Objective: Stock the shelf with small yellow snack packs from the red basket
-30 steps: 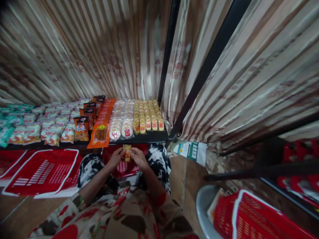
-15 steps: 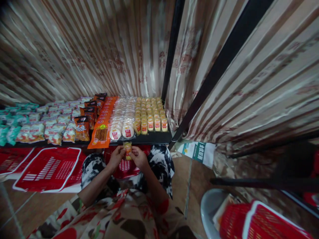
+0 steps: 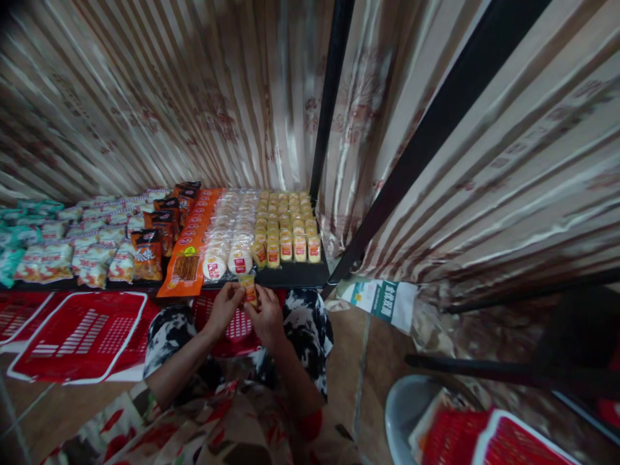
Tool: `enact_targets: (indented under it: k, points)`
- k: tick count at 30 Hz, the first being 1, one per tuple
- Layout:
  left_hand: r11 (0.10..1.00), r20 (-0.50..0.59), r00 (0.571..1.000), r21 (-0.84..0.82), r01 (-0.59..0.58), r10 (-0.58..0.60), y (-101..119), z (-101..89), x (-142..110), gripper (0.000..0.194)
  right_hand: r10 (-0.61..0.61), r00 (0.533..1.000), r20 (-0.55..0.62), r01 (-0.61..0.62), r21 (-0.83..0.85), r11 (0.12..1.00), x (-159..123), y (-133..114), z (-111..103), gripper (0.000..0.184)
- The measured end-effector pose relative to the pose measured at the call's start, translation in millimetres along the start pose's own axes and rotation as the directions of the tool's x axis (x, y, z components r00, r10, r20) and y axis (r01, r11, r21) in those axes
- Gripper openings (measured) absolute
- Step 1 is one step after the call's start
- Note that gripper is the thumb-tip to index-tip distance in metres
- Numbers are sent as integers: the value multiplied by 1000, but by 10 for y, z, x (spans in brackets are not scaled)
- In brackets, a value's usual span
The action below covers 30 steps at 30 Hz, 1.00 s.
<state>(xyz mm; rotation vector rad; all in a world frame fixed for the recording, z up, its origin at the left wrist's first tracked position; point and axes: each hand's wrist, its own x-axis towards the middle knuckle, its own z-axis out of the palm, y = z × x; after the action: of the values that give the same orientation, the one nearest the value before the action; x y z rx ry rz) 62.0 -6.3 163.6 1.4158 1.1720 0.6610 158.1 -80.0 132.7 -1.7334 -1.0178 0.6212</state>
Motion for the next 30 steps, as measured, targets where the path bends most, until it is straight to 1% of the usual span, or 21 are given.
enact_targets:
  k: [3, 5, 9, 13, 18, 20, 22, 25, 30]
  points:
    - [999, 15, 1000, 44, -11, 11, 87, 111, -7, 15, 1, 1000, -23, -1, -23, 1000, 16, 9, -101, 47]
    - [998, 36, 999, 50, -26, 24, 126, 192, -3, 12, -16, 998, -62, 11, -69, 998, 31, 27, -161, 46]
    - [997, 85, 994, 29, -70, 67, 139, 359, 39, 12, -40, 987, -155, 14, -165, 986, 55, 78, -250, 44]
    - [996, 128, 987, -8, -93, 94, 153, 519, 98, 11, -18, 975, -221, -23, -184, 983, 91, 142, -331, 44]
    - [987, 156, 978, -111, -121, 137, 251, 684, 141, 20, -98, 950, -295, 31, -223, 974, 228, 202, -458, 47]
    - [983, 164, 974, -123, -139, 158, 292, 727, 147, 22, -113, 935, -337, 27, -250, 968, 313, 216, -504, 48]
    - [982, 169, 970, -103, -160, 176, 320, 756, 150, 24, -108, 920, -376, 1, -274, 962, 402, 228, -539, 48]
    - [975, 174, 959, -19, -222, 222, 322, 782, 160, 27, -123, 909, -399, -15, -326, 945, 523, 249, -565, 47]
    - [931, 135, 942, 162, -327, 307, 212, 796, 207, 32, -155, 901, -405, -23, -402, 915, 655, 301, -547, 47]
